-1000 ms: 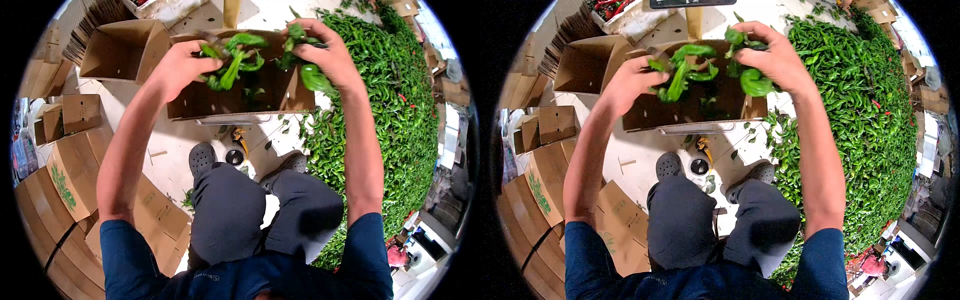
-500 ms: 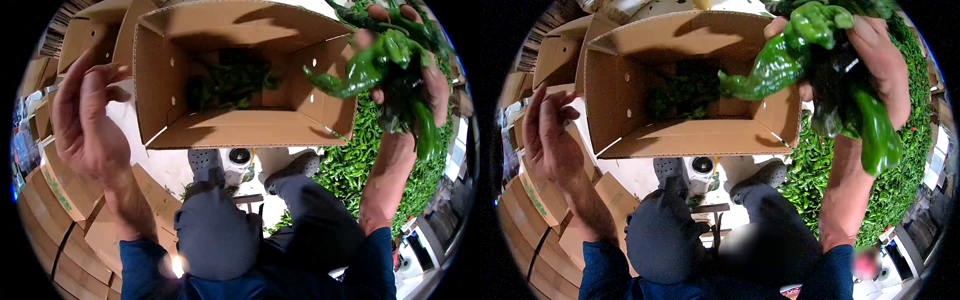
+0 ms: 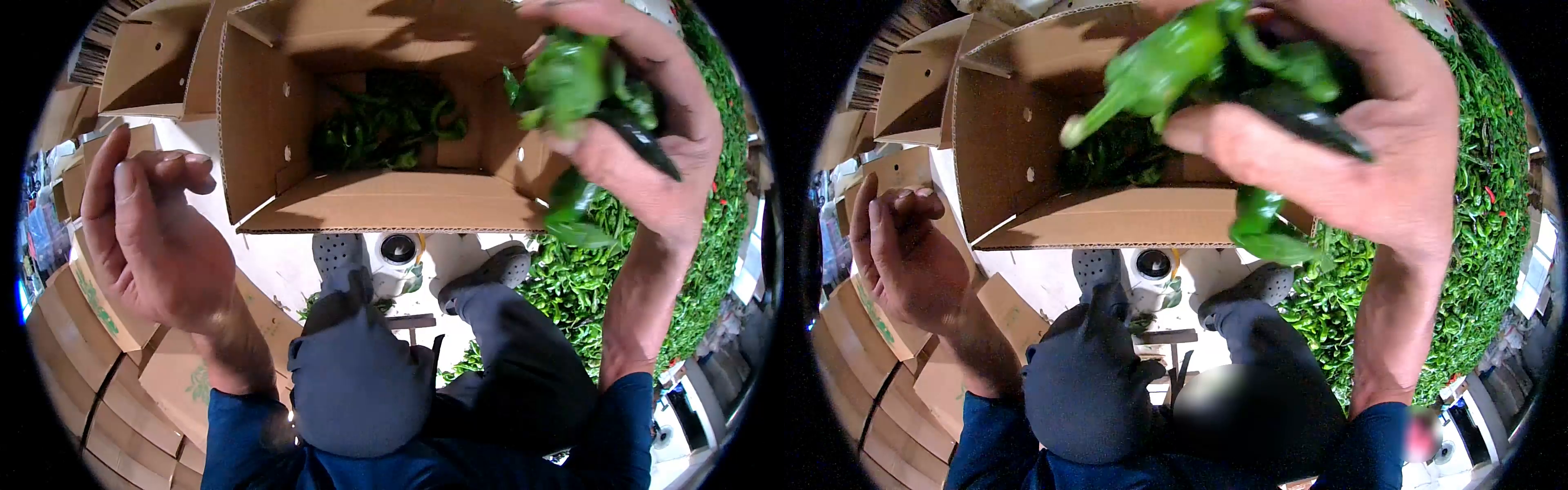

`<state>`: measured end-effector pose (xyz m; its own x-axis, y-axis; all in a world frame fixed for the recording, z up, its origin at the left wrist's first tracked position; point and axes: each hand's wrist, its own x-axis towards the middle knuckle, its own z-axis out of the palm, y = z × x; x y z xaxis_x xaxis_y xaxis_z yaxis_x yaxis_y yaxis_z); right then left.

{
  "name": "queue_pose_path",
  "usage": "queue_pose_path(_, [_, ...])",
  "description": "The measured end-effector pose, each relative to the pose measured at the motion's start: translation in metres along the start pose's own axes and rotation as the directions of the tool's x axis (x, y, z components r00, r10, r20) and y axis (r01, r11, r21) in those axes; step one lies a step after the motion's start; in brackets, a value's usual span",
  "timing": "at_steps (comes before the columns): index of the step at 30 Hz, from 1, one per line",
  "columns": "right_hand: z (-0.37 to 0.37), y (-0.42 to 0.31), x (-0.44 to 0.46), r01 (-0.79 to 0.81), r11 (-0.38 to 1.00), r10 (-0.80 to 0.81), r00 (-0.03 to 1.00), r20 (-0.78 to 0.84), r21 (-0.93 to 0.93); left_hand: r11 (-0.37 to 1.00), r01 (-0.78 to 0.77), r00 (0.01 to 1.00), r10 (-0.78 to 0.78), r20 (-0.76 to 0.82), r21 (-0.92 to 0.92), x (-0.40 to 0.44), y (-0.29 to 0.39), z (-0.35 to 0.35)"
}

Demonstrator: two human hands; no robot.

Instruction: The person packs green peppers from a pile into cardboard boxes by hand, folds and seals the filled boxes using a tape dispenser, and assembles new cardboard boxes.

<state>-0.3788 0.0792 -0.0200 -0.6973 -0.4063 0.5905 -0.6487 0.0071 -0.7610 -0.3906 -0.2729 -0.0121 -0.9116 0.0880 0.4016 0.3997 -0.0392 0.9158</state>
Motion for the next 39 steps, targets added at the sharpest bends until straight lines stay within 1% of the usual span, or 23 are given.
queue_pose_path(3, [0.020,-0.017,0.007,-0.112,0.986,0.109,0.994,-0.033,-0.121,0.979,0.039,0.998,-0.049,0.041,0.199,-0.001,0.007,0.017])
queue_pose_path(4, [0.024,-0.028,0.013,-0.158,0.968,0.157,0.987,-0.019,-0.193,0.958,0.120,0.985,-0.147,0.086,0.260,0.000,0.015,0.029])
queue_pose_path(6, [0.021,-0.036,0.009,-0.251,0.845,0.298,0.954,0.027,-0.472,0.909,-0.025,0.897,-0.163,0.411,0.416,0.010,0.013,0.040])
queue_pose_path(9, [0.030,-0.037,-0.006,-0.376,0.696,0.468,0.884,-0.010,-0.612,0.793,-0.322,0.513,-0.314,0.799,0.518,0.034,-0.003,0.065])
queue_pose_path(11, [0.032,-0.042,-0.013,-0.476,0.612,0.606,0.795,-0.011,-0.632,0.723,-0.506,0.154,-0.461,0.874,0.470,0.046,-0.039,0.087])
queue_pose_path(12, [0.033,-0.046,-0.016,-0.479,0.597,0.619,0.785,-0.010,-0.643,0.794,-0.451,-0.009,-0.461,0.888,0.408,0.050,-0.062,0.101])
queue_pose_path(13, [0.033,-0.048,-0.018,-0.481,0.582,0.630,0.776,-0.010,-0.655,0.724,-0.492,-0.107,-0.601,0.792,0.483,0.048,-0.080,0.116])
queue_pose_path(14, [0.033,-0.050,-0.020,-0.484,0.567,0.641,0.768,-0.013,-0.666,0.692,-0.439,-0.104,-0.673,0.732,0.573,0.040,-0.109,0.119])
queue_pose_path(16, [0.034,-0.055,-0.023,-0.435,0.599,0.480,0.867,-0.134,-0.672,0.601,-0.571,-0.060,-0.710,0.702,0.559,0.014,-0.192,0.109])
queue_pose_path(18, [0.028,-0.068,-0.025,-0.422,0.623,0.323,0.906,-0.275,-0.659,0.545,-0.577,-0.047,-0.766,0.641,0.609,-0.002,-0.214,0.114])
queue_pose_path(22, [0.008,-0.092,-0.082,-0.584,0.762,0.302,0.703,-0.643,-0.281,0.565,-0.543,0.074,-0.705,0.706,0.621,-0.022,-0.200,0.127])
queue_pose_path(24, [0.010,-0.098,-0.119,-0.672,0.740,0.405,0.415,-0.814,0.026,0.539,-0.470,0.017,-0.787,0.617,0.699,-0.017,-0.199,0.132])
queue_pose_path(25, [0.016,-0.106,-0.172,-0.821,0.534,0.523,0.135,-0.841,0.200,0.535,-0.415,-0.006,-0.810,0.586,0.736,-0.002,-0.185,0.139])
queue_pose_path(27, [0.042,-0.107,-0.243,-0.759,0.536,0.541,-0.029,-0.841,0.371,0.534,-0.242,-0.063,-0.842,0.536,0.810,0.028,-0.138,0.147])
queue_pose_path(28, [0.060,-0.115,-0.256,-0.721,0.430,0.555,-0.262,-0.789,0.543,0.535,-0.134,-0.089,-0.845,0.528,0.834,0.046,-0.110,0.149])
queue_pose_path(29, [0.084,-0.116,-0.305,-0.630,0.507,0.553,-0.286,-0.783,0.588,0.590,-0.066,-0.102,-0.806,0.583,0.805,0.065,-0.099,0.141])
queue_pose_path(31, [0.128,-0.141,-0.339,-0.681,0.235,0.545,-0.498,-0.674,0.694,0.655,0.278,-0.060,-0.719,0.693,0.703,0.082,-0.066,0.124])
queue_pose_path(32, [0.153,-0.153,-0.356,-0.755,0.134,0.537,-0.489,-0.688,0.642,0.679,0.415,-0.055,-0.645,0.762,0.605,0.090,-0.056,0.116])
queue_pose_path(33, [0.193,-0.157,-0.411,-0.971,-0.230,0.537,-0.178,-0.825,0.060,0.662,0.533,-0.034,-0.605,0.795,0.527,0.092,-0.040,0.113])
queue_pose_path(34, [0.212,-0.176,-0.416,-0.965,-0.218,0.530,0.008,-0.848,-0.145,0.633,0.640,-0.010,-0.560,0.828,0.436,0.088,-0.022,0.110])
queue_pose_path(35, [0.239,-0.180,-0.444,-0.932,-0.283,0.486,0.064,-0.872,-0.226,0.588,0.735,0.013,-0.512,0.859,0.338,0.084,-0.006,0.107])
queue_pose_path(36, [0.252,-0.198,-0.449,-0.967,-0.239,0.630,-0.085,-0.772,-0.088,0.611,0.753,0.061,-0.436,0.898,0.245,0.080,-0.001,0.102])
queue_pose_path(39, [0.306,-0.199,-0.505,-0.894,-0.405,0.611,-0.107,-0.785,-0.194,0.581,0.812,0.151,-0.308,0.939,0.060,0.060,0.043,0.099])
